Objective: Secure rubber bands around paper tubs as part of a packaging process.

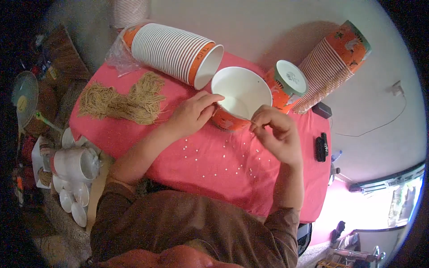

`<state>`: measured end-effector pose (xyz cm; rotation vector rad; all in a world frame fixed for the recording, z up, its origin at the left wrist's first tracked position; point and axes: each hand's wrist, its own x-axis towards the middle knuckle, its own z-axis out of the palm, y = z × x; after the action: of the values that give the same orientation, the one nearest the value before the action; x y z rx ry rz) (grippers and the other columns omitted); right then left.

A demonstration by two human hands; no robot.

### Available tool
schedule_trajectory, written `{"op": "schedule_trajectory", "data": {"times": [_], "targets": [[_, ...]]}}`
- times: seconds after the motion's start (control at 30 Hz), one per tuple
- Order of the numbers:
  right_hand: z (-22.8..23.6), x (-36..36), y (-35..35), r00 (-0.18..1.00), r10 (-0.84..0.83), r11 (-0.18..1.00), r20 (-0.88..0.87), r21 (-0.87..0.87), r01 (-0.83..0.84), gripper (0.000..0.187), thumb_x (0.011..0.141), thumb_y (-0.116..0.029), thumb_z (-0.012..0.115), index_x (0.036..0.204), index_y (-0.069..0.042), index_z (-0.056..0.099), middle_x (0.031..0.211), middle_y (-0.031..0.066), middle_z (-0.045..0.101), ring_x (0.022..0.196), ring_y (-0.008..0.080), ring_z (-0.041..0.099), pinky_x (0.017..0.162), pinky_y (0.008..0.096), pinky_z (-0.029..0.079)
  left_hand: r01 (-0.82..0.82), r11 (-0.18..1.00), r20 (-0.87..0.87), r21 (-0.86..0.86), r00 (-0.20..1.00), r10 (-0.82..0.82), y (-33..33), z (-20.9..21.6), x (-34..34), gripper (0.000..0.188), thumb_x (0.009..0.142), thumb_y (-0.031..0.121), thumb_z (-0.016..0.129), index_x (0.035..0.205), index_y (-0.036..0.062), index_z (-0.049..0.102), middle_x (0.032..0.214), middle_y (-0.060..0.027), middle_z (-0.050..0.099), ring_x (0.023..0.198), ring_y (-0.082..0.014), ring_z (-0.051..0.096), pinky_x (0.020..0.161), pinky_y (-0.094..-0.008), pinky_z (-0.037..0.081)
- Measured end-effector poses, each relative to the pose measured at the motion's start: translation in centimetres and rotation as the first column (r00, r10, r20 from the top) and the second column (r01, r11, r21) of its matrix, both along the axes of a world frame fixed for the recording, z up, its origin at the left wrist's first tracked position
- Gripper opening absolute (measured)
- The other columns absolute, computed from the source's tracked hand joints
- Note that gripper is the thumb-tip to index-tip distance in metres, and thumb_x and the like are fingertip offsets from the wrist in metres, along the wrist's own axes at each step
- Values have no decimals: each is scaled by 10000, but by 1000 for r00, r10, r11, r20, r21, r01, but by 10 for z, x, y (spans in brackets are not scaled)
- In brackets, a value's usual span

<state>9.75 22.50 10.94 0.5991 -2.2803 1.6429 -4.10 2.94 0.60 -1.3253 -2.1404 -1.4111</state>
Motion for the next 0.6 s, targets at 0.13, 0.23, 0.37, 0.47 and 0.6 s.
{"op": "schedule_trajectory", "data": {"times": [0.13, 0.23, 0.37, 0.47, 0.6], "targets": [[13, 0, 18, 982, 111, 956, 153, -286, -63, 75, 826, 33, 502, 840, 21, 574, 818, 151, 634, 515, 81, 480, 448, 197, 370, 111, 992, -13, -59, 994, -112, -5, 6, -27, 142, 889, 28, 458, 998, 33, 549, 890, -171, 570, 888, -343, 591, 756, -403, 477], [15, -5, 36, 963, 116, 950, 245, -311, -35, 79, 893, -54, 506, 874, 0, 560, 740, 164, 635, 418, 71, 423, 380, 197, 296, 95, 984, -42, -147, 994, -102, -7, 27, -51, 135, 861, 4, 437, 913, 12, 562, 863, -187, 573, 847, -339, 593, 762, -400, 467], [15, -11, 35, 947, 134, 944, 292, -330, -31, 134, 939, -141, 523, 961, -15, 561, 658, 124, 614, 418, 69, 452, 366, 201, 248, 117, 987, -60, -106, 990, -124, -10, 44, -86, 223, 837, -33, 465, 967, -8, 644, 921, -160, 629, 890, -297, 621, 793, -368, 489], [22, -18, 17, 914, 160, 950, 372, -311, -40, 153, 946, -123, 512, 1040, -12, 557, 646, 112, 607, 415, 83, 460, 378, 203, 285, -24, 998, -125, 53, 992, 31, -16, 50, -86, 210, 856, 31, 503, 995, -3, 656, 931, -147, 667, 883, -282, 642, 800, -357, 500], [27, -29, 4, 916, 238, 900, 324, -428, -83, 193, 951, -106, 497, 1116, -10, 521, 660, 116, 619, 404, 110, 452, 402, 216, 347, 323, 927, 549, 192, 748, -374, -23, 83, -14, 161, 901, 81, 574, 1015, 3, 655, 863, -24, 656, 753, -72, 599, 674, -230, 490]]}}
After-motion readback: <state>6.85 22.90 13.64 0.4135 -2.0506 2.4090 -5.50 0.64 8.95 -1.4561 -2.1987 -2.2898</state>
